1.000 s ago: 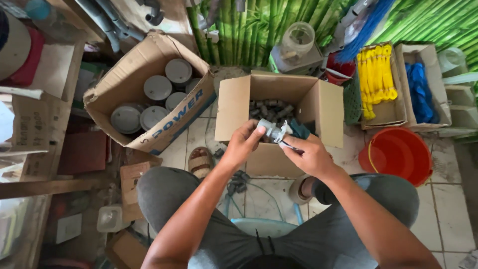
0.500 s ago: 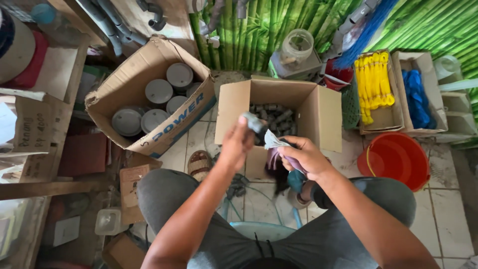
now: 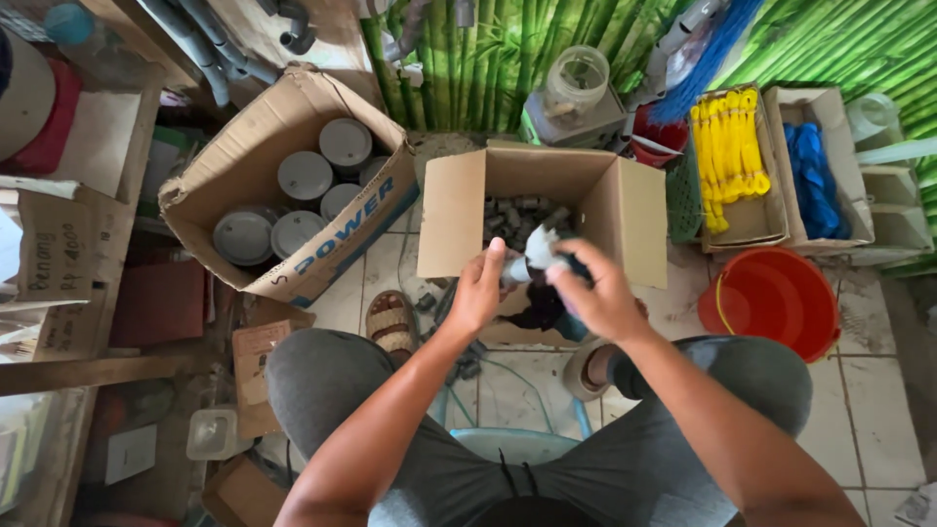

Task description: The person sits on a low stool and cleans small metal pipe fittings using a cloth. They pick up fittings from a cardboard box, wipe them thoroughly, and place them back into the box. The person handles the items one at a time, rotating them to clean different sides.

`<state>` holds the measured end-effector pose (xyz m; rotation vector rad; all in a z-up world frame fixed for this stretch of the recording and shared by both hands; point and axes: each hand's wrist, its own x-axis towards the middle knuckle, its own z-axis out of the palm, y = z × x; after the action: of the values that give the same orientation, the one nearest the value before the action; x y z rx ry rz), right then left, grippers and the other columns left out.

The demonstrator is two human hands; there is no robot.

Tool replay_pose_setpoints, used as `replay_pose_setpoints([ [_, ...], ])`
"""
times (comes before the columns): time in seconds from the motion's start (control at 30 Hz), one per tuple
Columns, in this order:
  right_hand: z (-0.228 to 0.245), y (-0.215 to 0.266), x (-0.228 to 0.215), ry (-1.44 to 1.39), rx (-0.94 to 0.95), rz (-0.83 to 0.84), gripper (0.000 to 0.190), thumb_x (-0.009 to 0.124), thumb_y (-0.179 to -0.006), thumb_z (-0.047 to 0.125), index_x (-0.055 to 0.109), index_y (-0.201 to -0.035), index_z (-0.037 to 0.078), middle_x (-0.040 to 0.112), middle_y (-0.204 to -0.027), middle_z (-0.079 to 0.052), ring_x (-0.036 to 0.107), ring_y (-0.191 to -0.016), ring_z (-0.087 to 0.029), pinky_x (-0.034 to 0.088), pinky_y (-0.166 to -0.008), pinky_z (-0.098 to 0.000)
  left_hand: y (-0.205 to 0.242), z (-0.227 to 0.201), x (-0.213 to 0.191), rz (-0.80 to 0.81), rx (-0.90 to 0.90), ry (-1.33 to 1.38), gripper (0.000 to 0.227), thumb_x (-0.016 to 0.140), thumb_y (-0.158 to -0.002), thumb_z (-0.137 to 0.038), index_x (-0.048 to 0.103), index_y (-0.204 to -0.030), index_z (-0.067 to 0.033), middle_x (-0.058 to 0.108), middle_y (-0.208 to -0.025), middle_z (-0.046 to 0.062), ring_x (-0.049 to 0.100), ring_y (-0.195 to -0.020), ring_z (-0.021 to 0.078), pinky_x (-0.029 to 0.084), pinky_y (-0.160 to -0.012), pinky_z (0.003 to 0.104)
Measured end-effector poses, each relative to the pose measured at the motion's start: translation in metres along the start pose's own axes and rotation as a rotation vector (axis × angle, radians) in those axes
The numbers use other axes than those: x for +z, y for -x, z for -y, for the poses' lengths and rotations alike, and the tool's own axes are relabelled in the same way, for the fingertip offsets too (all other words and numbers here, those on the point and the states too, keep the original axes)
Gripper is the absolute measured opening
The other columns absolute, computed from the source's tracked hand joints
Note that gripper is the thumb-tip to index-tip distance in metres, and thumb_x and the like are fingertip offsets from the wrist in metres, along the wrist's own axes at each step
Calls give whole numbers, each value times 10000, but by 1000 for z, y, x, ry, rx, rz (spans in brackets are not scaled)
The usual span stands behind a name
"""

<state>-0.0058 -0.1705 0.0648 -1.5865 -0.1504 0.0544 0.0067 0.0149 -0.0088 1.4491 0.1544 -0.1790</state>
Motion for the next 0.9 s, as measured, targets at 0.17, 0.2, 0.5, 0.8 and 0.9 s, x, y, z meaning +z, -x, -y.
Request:
replay_pose_setpoints([
  [0.17,-8,8,5,353,-184,190,269,759,-891,138,764,-1139,34,769,-1034,-203,731,-1024,-300,569,-879,-443,0,-1,-5,-19,101,-150,627,375,-1105,-538,747,-874,-89,668,-675,141,650,-637,227,556,-635,355],
  [0.2,-19,9,1,377,-193,240,254,754,-884,119,772,-1119,23,773,-1014,-219,742,-998,-330,576,-847,-455,2,-5,-7,-35,128,-226,609,343,-1121,-488,763,-900,-106,697,-726,138,680,-707,266,576,-727,386],
  [0.5,-34,18,8,311,19,398,196,757,-864,145,787,-1052,94,737,-798,-44,626,-782,-94,552,-633,-307,23,-43,-6,64,103,-355,601,304,-1114,-467,745,-918,-108,701,-743,198,702,-780,386,558,-737,473],
  [0.8,-1,13,7,692,-259,435,330,724,-876,188,729,-1187,79,681,-759,-296,677,-716,-486,522,-518,-473,-1,-4,-8,-33,-119,-68,506,455,-1072,-421,751,-839,-82,626,-628,156,643,-592,236,563,-518,353],
  [0.9,1,-1,0,1040,-599,401,304,743,-784,198,755,-1086,227,682,-697,-183,687,-592,-394,545,-502,-467,-4,-2,-13,-62,-249,-1,486,526,-1020,-449,695,-805,-46,519,-559,121,571,-487,219,517,-429,330],
])
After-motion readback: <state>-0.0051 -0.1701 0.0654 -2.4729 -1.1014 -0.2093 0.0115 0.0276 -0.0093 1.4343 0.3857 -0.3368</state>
